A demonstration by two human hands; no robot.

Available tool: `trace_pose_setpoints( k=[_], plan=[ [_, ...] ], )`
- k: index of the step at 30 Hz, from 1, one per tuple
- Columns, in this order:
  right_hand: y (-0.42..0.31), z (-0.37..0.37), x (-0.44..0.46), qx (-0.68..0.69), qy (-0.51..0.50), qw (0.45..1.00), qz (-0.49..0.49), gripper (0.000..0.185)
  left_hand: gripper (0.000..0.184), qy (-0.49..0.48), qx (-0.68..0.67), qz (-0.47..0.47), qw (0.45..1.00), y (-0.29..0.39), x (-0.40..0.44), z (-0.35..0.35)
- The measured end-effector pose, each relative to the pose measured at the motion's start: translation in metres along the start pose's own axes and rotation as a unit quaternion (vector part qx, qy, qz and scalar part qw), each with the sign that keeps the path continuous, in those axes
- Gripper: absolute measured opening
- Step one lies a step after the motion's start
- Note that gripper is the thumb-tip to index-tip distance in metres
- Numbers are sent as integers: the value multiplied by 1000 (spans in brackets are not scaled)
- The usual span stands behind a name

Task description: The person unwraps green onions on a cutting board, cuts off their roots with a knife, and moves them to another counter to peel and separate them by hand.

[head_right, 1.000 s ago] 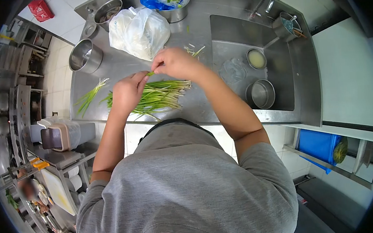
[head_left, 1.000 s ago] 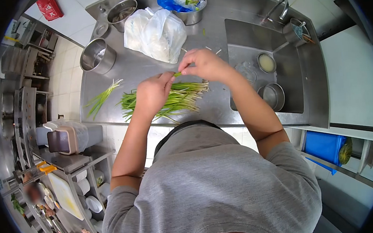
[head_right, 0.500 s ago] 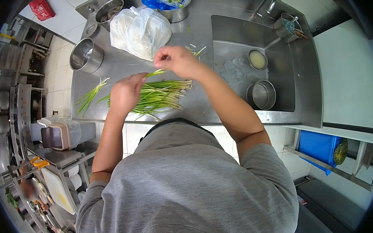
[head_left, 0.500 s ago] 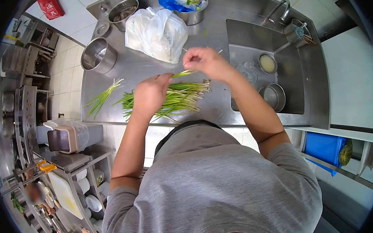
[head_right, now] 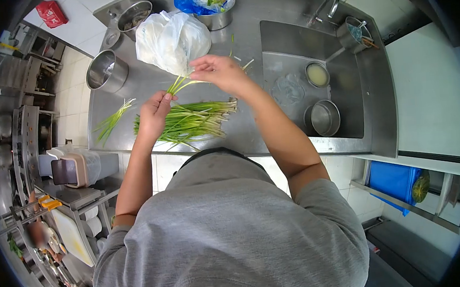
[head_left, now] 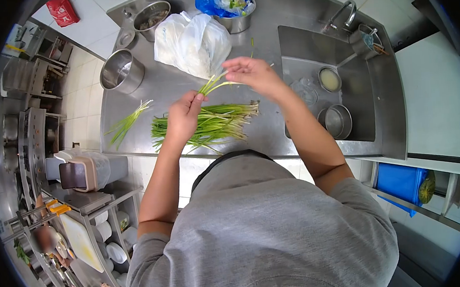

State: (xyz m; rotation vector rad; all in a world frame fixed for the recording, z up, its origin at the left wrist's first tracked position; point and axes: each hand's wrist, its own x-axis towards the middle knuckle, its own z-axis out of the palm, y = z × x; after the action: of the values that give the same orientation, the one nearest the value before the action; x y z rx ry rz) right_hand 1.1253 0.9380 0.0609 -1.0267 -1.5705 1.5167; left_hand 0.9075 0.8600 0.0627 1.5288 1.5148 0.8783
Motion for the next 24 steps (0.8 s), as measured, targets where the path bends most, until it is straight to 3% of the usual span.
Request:
trace_pose_setpoints(
  k=[1, 4, 7, 10, 13, 16, 22, 24],
  plan=[
    [-2, 3, -1, 55, -30, 998, 7, 30, 25, 2, 25, 12, 1000, 4, -2, 1],
    [-3, 1, 3, -19, -86, 996, 18, 22, 24, -1, 86, 34, 996, 12, -3, 2],
    [-20, -1, -2, -188, -102, 976, 36, 11, 23, -13, 113, 24, 993, 12, -3, 0],
    [-17, -2, -5, -368, -96, 916, -128, 7, 23, -24, 134, 10, 991, 16, -5, -4],
    [-11, 4, -8, -386, -50, 896, -216, 6, 24, -36, 143, 0, 989, 18, -6, -5],
    [-8, 11, -11, -180, 19, 975, -128, 6, 24, -26, 113, 22, 993, 14, -5, -4],
    [17, 17, -7, 85, 84, 992, -44, 11, 23, -19, 112, 23, 993, 19, -4, -6],
    [15, 5, -7, -16, 38, 999, -13, 13, 23, -13, 126, 5, 992, 20, -6, -9]
  ],
)
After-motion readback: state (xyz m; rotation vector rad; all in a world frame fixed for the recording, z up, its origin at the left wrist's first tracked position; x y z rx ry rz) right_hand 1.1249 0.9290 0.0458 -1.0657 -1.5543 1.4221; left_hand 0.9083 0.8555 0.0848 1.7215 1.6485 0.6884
